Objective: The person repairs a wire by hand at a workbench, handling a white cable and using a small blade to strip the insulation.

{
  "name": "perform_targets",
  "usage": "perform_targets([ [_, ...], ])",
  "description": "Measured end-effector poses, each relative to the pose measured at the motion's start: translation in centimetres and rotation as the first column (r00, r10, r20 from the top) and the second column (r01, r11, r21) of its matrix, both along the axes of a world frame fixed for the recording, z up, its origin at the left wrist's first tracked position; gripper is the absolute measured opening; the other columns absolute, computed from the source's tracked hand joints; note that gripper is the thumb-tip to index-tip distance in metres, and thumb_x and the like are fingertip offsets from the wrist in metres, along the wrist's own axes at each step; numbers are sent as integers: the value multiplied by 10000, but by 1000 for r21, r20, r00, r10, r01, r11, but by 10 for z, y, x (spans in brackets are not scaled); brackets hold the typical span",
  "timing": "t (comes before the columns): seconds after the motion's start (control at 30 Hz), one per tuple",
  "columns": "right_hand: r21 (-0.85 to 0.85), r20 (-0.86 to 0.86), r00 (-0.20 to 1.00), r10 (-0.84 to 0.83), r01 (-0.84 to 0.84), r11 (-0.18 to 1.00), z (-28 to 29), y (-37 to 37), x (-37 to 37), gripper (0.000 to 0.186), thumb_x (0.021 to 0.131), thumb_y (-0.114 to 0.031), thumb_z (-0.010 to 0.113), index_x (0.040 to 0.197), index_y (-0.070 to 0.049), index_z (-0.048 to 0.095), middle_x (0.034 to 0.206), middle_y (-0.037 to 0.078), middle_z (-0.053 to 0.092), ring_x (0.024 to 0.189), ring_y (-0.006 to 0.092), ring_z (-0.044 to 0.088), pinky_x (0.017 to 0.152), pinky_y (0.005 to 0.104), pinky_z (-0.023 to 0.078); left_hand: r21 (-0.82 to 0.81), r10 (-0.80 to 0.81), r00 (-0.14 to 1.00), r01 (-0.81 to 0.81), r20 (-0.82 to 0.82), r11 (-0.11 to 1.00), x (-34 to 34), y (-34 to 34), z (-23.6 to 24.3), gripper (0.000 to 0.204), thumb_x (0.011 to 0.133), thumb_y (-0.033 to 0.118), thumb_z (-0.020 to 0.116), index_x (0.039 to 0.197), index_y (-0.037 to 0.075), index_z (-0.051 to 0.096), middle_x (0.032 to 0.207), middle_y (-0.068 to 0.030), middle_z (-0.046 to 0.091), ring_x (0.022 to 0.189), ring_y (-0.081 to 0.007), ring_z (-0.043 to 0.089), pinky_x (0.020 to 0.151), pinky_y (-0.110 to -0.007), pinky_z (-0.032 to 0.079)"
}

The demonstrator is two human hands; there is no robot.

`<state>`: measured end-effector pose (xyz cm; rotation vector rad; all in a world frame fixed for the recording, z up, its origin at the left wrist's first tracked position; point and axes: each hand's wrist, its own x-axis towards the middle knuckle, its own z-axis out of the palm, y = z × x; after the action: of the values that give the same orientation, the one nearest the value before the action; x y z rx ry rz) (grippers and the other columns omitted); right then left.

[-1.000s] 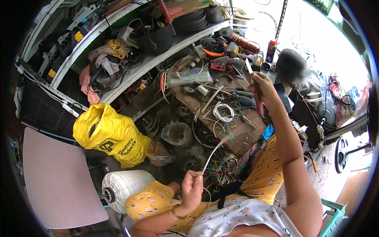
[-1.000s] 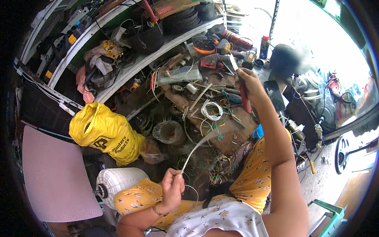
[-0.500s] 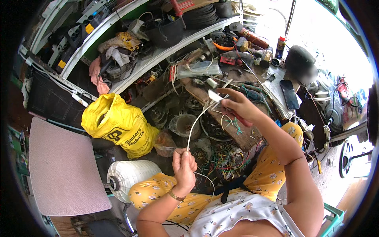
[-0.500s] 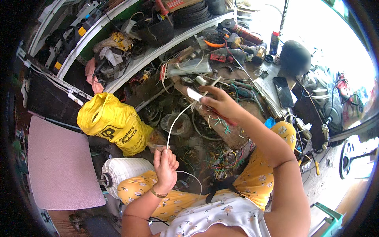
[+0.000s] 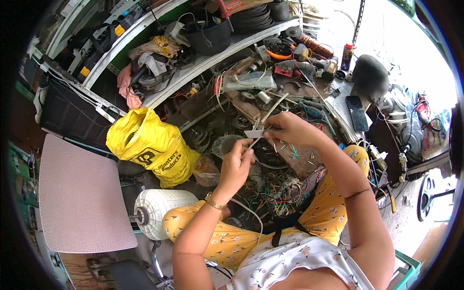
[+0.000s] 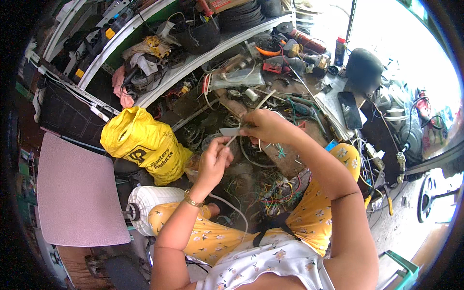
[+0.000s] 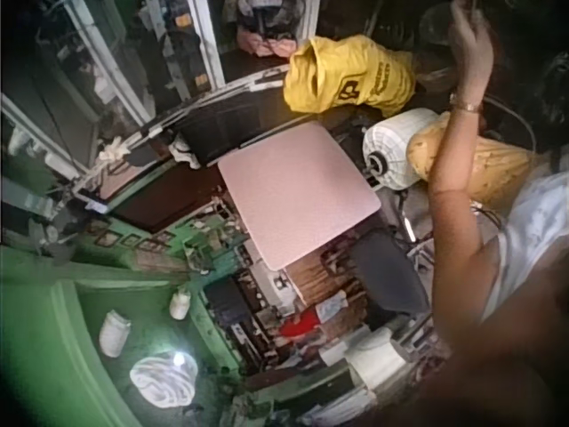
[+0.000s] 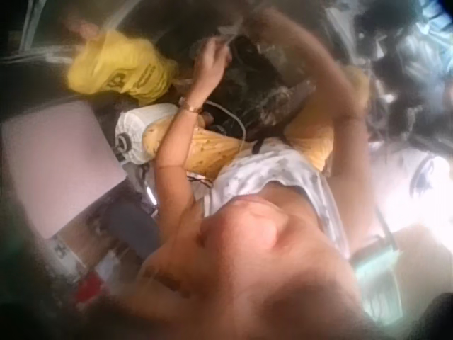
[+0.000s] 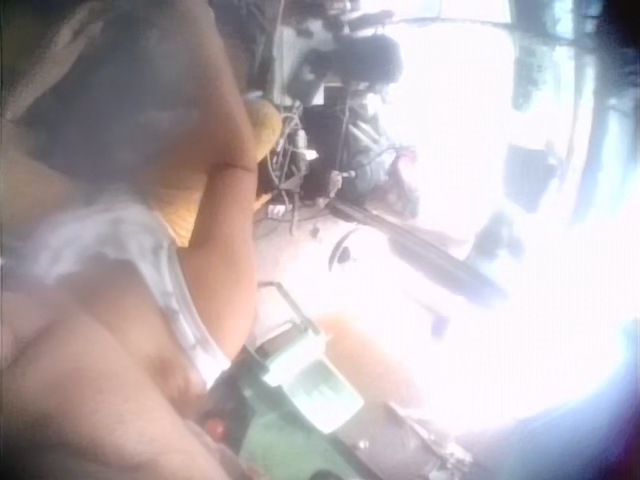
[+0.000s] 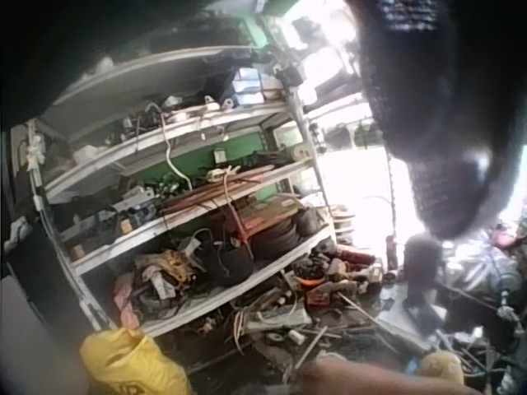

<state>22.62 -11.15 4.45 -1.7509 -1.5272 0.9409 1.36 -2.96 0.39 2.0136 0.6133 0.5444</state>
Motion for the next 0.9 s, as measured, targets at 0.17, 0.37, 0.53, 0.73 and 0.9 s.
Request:
perform_targets([
  [0.17, 413, -523, 851, -53, 307, 857, 1, -7, -7, 363, 909, -135, 550, 1225, -39, 400, 776, 46, 539, 622, 83, 511, 549, 236, 411, -510, 106, 977, 4, 187, 860, 4, -9, 7, 141, 973, 175, 451, 986, 54, 521, 585, 64, 327, 451, -29, 263, 399, -188, 208],
  [0.37, 371, -689, 725, 6, 346, 862, 0, -24, -24, 375, 950, -172, 500, 1253, -52, 315, 734, 30, 503, 608, 97, 481, 521, 234, 381, -854, 229, 950, 67, 213, 516, 3, -14, 28, 161, 981, 199, 426, 996, 71, 521, 570, 62, 275, 426, -31, 208, 371, -191, 170],
  [0.53, 195, -743, 668, 42, 156, 968, -34, -7, -39, 199, 958, -168, 493, 1109, -48, 443, 675, 13, 494, 563, 78, 470, 491, 232, 380, -888, 221, 949, 105, 224, 447, 3, -23, 32, 150, 972, 191, 442, 979, 63, 519, 570, 64, 281, 422, -26, 212, 369, -191, 166],
  [0.73, 190, -673, 738, 48, 110, 976, -31, 0, -38, 125, 951, -152, 509, 963, -29, 491, 697, 13, 542, 569, 64, 480, 492, 215, 385, -878, 193, 960, 91, 203, 471, 1, -27, 32, 145, 970, 177, 439, 965, 55, 516, 571, 67, 295, 424, -19, 213, 372, -194, 158],
  [0.9, 150, -680, 732, 46, 78, 986, -26, 0, -37, 123, 945, -137, 517, 994, -25, 499, 678, 15, 543, 534, 55, 466, 463, 199, 366, -831, 151, 975, 56, 166, 554, -1, -26, 29, 138, 971, 183, 433, 940, 66, 501, 556, 70, 284, 420, -16, 213, 365, -183, 157],
])
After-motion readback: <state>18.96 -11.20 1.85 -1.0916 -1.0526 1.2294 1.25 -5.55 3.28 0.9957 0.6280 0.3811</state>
